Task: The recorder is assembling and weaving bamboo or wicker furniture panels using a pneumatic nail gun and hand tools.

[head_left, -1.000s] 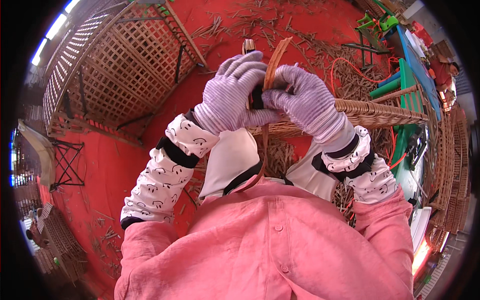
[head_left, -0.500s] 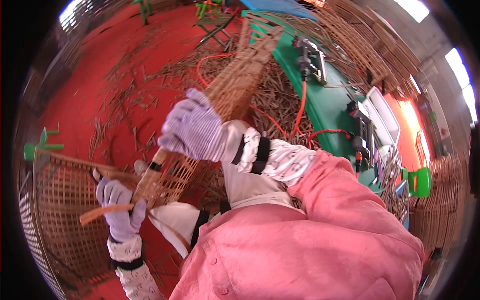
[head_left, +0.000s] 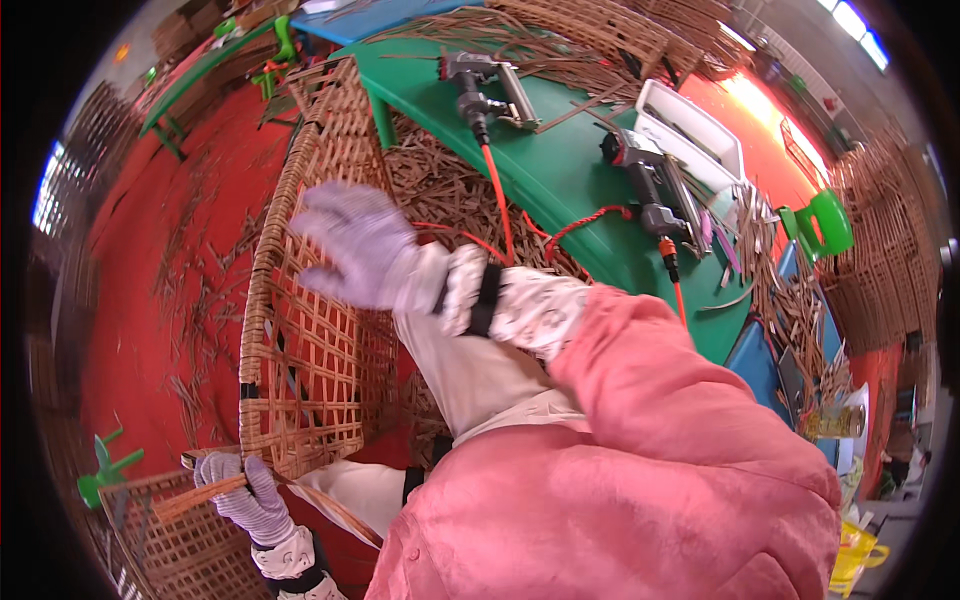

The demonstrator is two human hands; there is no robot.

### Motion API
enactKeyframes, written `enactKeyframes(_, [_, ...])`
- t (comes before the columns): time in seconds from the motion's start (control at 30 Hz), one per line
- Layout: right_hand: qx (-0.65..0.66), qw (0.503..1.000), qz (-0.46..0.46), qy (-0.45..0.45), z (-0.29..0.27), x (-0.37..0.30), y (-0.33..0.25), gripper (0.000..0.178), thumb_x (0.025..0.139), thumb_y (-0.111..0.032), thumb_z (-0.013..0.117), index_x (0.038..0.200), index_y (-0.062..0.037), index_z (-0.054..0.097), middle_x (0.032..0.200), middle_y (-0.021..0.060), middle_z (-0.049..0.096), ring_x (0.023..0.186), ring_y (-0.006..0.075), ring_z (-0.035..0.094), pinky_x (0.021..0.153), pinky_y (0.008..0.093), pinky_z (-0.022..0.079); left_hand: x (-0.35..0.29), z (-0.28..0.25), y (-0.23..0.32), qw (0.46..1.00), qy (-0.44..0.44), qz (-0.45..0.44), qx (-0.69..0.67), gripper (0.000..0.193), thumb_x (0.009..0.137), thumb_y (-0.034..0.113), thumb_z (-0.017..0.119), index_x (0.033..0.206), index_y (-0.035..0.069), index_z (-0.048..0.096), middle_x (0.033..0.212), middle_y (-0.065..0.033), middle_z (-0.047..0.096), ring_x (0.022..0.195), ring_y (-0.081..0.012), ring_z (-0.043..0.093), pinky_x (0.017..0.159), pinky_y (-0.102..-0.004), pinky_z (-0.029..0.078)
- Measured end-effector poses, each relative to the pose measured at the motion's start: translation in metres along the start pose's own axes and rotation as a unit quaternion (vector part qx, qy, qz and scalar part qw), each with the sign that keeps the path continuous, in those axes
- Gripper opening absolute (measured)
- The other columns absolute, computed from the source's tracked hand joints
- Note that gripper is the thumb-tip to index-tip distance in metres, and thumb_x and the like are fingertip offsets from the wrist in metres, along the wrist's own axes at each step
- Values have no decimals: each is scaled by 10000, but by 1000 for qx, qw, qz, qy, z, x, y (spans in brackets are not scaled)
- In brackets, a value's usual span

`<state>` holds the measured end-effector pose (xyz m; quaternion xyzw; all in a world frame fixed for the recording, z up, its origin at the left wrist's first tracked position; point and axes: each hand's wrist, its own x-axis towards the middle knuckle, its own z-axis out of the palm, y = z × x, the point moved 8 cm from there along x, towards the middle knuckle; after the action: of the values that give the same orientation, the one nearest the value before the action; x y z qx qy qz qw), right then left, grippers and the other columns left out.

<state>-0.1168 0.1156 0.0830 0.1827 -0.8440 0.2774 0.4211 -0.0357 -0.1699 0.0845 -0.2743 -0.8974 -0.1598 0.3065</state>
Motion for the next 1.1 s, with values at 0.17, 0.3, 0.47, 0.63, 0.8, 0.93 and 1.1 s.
enactKeyframes(0.17, [-284,943,171,-21,-161,-40,116,470,744,-350,669,1085,-48,554,1128,180,564,1057,362,534,874,453,447,19,20,31,999,40,28,0,209,874,170,580,746,28,498,720,-118,498,752,-326,489,820,-476,380])
enactKeyframes(0.3, [-366,795,482,-44,-320,-131,181,472,764,-407,612,986,9,588,1029,225,596,1021,383,548,877,451,434,22,19,42,998,50,36,13,221,851,198,598,729,30,523,696,-116,479,733,-328,490,794,-482,379])
enactKeyframes(0.47, [-399,586,705,-23,-415,-250,220,757,662,-561,679,1151,2,547,1131,192,591,1030,286,583,920,374,437,25,15,39,1000,26,2,-5,208,820,194,609,702,40,535,652,-101,478,668,-311,481,779,-477,381])
enactKeyframes(0.63, [-237,623,731,-149,-428,-302,241,480,607,-497,722,742,-47,623,703,71,631,706,193,602,698,332,465,29,8,54,993,97,61,-11,223,851,158,596,684,48,498,637,-97,459,647,-307,471,794,-494,395])
enactKeyframes(0.8, [-156,702,663,-208,-417,-288,229,504,699,-393,757,914,17,555,680,108,605,591,200,593,583,339,478,25,11,44,997,75,29,-3,253,853,204,594,668,73,482,663,-98,481,707,-311,492,864,-521,373])
enactKeyframes(0.93, [-31,686,710,-159,-411,-286,217,358,665,-158,785,858,-11,522,625,92,598,498,178,576,462,314,474,23,6,47,992,110,55,31,200,823,96,604,662,85,486,629,-82,468,634,-293,476,798,-480,388])
enactKeyframes(1.1, [-102,719,661,-188,-423,-291,204,417,624,-113,752,920,-17,475,647,71,558,483,197,567,420,339,426,29,9,45,989,134,66,-5,204,795,150,627,650,101,492,626,-67,509,649,-282,517,814,-488,408])
